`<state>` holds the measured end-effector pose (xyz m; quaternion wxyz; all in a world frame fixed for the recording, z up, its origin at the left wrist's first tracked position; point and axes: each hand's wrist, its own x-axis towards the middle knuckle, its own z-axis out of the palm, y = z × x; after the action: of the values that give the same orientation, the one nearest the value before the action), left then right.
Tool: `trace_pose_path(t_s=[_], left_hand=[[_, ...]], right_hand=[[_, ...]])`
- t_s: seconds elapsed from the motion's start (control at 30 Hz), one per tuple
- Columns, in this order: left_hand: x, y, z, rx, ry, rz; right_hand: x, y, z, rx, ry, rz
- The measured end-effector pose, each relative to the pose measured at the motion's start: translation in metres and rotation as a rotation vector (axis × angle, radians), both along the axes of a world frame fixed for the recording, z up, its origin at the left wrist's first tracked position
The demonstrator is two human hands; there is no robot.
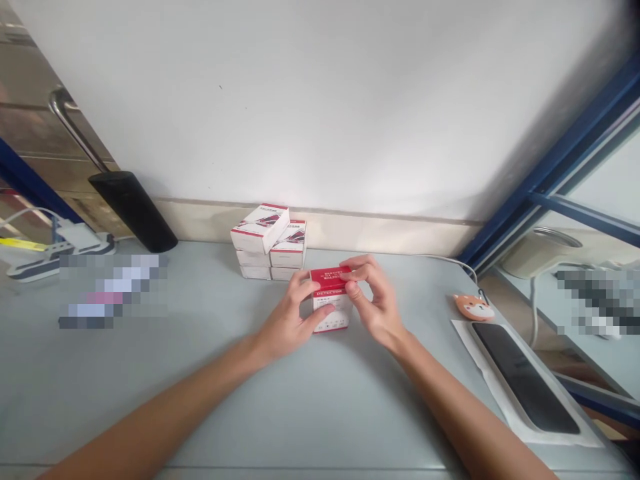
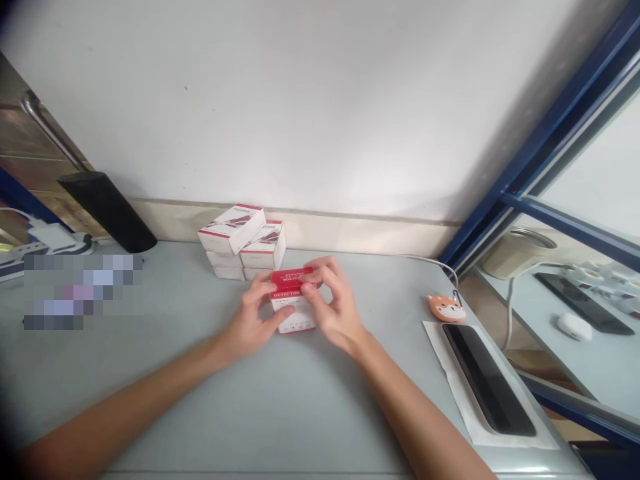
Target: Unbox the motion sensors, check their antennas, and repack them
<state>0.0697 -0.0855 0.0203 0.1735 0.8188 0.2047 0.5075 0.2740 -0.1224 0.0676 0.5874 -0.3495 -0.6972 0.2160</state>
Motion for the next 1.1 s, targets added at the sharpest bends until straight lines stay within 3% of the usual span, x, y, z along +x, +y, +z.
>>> trace_pose_path(t_s=[0.23,0.4,0.6,0.73,0.8,0.87,0.93,1.0,1.1], left_hand=[[-0.001,0.0,0.008,0.041,0.045,0.002],[-0.003,0.007,0.003,-0.036,-0.041,0.036],[-0.021,0.016,0.007,0.024,0.056,0.263],[-0.039,0.026,0.022,0.241,0.054,0.523],[-0.051,0.036,0.03,0.301,-0.015,0.686],[-0.063,0.048,0.035,0.231,-0.111,0.777],[-0.076,0.06,0.038,-0.004,-0.214,0.729],[-0.086,0.07,0.038,-0.255,-0.29,0.585],[-0.09,0.078,0.035,-0.377,-0.332,0.472]], right_hand=[[-0.005,0.001,-0.015,0.118,-0.101,-0.172],[-0.001,0.003,-0.016,-0.059,-0.224,-0.034],[-0.005,0.003,-0.021,-0.451,-0.197,0.19],[-0.004,0.007,-0.022,-0.547,-0.177,0.174],[-0.004,0.008,-0.021,-0.499,-0.144,0.058],[-0.005,0.008,-0.018,-0.407,-0.077,-0.064],[-0.008,0.007,-0.012,-0.273,-0.01,-0.198],[-0.014,0.008,-0.003,-0.091,-0.001,-0.378],[-0.029,0.021,0.015,0.193,-0.178,-0.594]])
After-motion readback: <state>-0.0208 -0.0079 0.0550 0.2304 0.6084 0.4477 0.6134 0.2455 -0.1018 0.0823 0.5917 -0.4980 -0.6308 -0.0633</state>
